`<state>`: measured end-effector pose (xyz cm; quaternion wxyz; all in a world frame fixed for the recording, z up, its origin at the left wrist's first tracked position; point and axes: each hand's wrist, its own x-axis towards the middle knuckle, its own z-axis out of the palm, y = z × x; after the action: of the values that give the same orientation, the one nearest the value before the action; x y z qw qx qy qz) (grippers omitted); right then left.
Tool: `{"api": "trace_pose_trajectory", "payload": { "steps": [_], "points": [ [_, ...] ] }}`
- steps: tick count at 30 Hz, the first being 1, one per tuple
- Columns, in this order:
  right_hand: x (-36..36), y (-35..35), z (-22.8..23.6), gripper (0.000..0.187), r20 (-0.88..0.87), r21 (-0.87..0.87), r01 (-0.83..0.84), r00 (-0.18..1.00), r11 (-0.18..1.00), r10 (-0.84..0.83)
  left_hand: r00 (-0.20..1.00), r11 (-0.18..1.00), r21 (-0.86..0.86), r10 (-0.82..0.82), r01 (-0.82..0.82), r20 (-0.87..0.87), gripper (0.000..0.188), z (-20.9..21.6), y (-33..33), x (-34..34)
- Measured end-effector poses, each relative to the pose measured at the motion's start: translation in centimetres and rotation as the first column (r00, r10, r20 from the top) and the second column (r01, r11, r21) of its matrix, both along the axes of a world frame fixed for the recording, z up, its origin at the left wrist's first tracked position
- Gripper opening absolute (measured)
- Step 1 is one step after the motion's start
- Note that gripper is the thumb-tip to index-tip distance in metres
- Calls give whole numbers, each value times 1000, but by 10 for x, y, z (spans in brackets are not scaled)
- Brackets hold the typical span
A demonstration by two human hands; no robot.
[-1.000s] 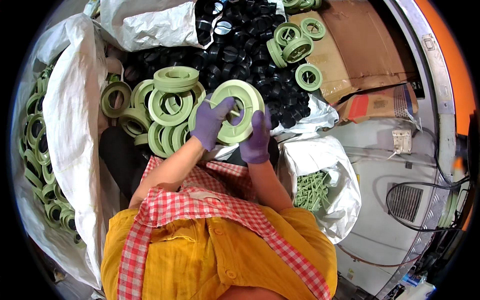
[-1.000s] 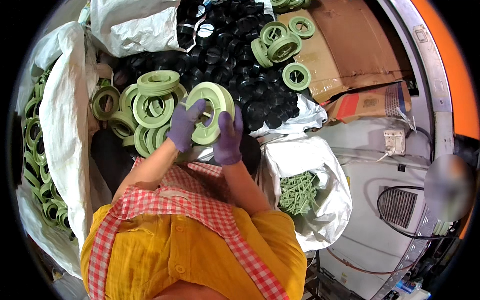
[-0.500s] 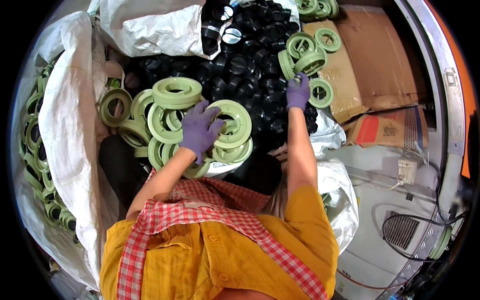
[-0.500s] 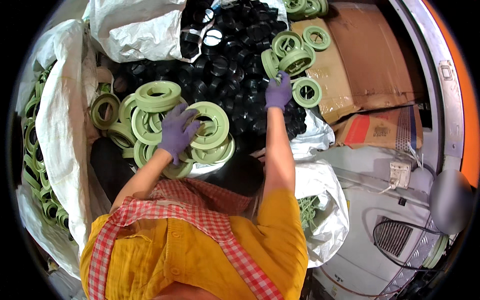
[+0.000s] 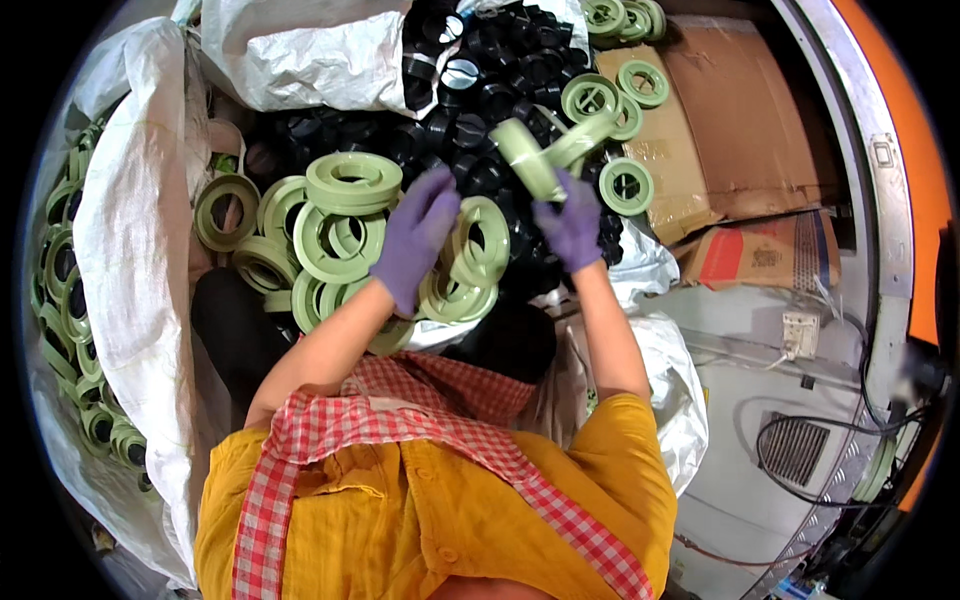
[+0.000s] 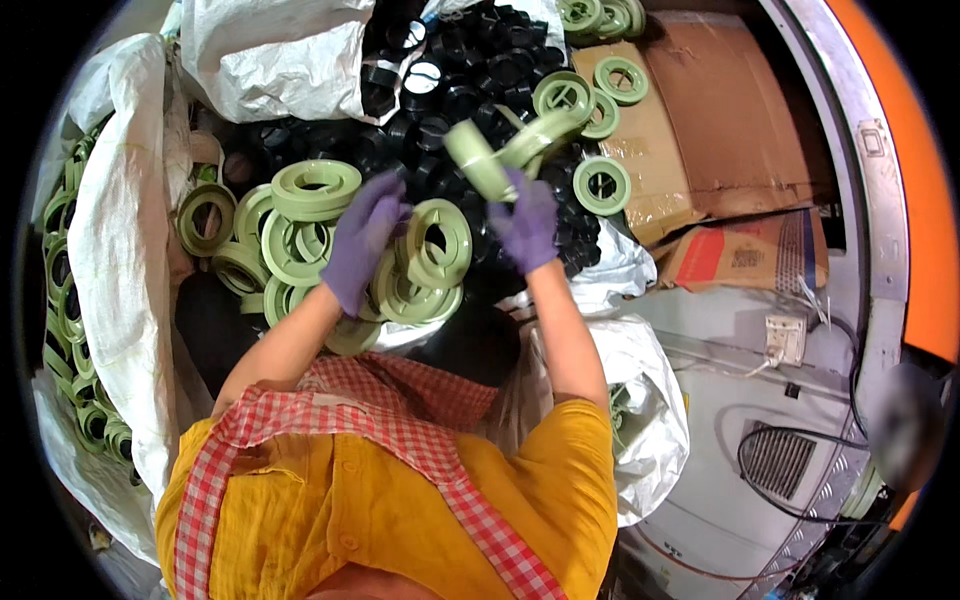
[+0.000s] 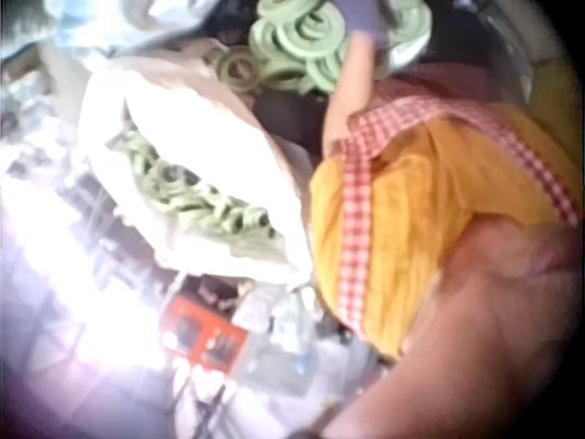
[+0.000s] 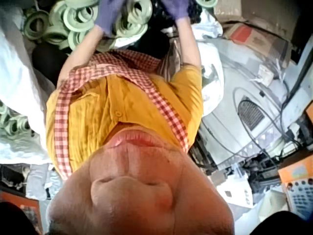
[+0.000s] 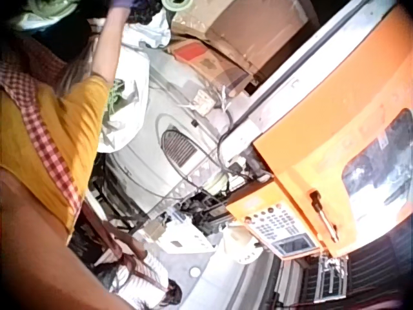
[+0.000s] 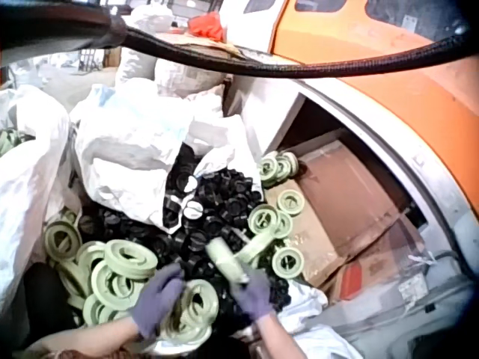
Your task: The person sits on the floor and assembles green and black plastic rings by hand. They pick up green rings, insert black components into them, and place the assembled units into a white sack. The process is repeated continuously throughout the clip.
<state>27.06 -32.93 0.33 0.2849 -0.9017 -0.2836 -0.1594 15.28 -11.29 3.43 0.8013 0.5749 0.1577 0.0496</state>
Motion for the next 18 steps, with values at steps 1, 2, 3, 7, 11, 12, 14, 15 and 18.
{"api": "trace_pose_trajectory", "payload": {
  "steps": [1,2,3,7,11,12,14,15,18],
  "points": [
    [-23,5,12,46,14,32,-154,988,988,154,993,952,-305,-34,-4,-117,64,23,-3,5],
    [-44,14,21,46,39,1,-261,965,965,260,988,883,-463,-128,75,-84,79,13,-1,12],
    [-60,21,27,45,62,-33,-361,930,932,362,972,923,-385,-71,-22,-225,79,19,-2,17],
    [-106,47,8,40,-4,433,74,997,898,-80,996,773,-634,-83,36,-45,61,-12,7,6],
    [-135,52,-28,43,-148,239,34,989,970,2,990,617,-777,-131,123,53,43,-21,8,-27],
    [-140,55,-12,47,268,-168,46,964,985,0,991,647,-751,-111,130,76,44,-4,-1,-37],
    [-151,57,2,41,182,-32,40,983,999,-34,992,635,-762,-103,127,79,37,-10,-8,-50],
    [-158,57,7,37,137,33,43,989,999,-47,980,634,-750,-173,187,98,37,-11,-8,-55],
    [-175,54,19,28,-3,218,63,998,974,-63,947,924,-342,-249,169,-205,55,2,-15,-63]
  ]
}}
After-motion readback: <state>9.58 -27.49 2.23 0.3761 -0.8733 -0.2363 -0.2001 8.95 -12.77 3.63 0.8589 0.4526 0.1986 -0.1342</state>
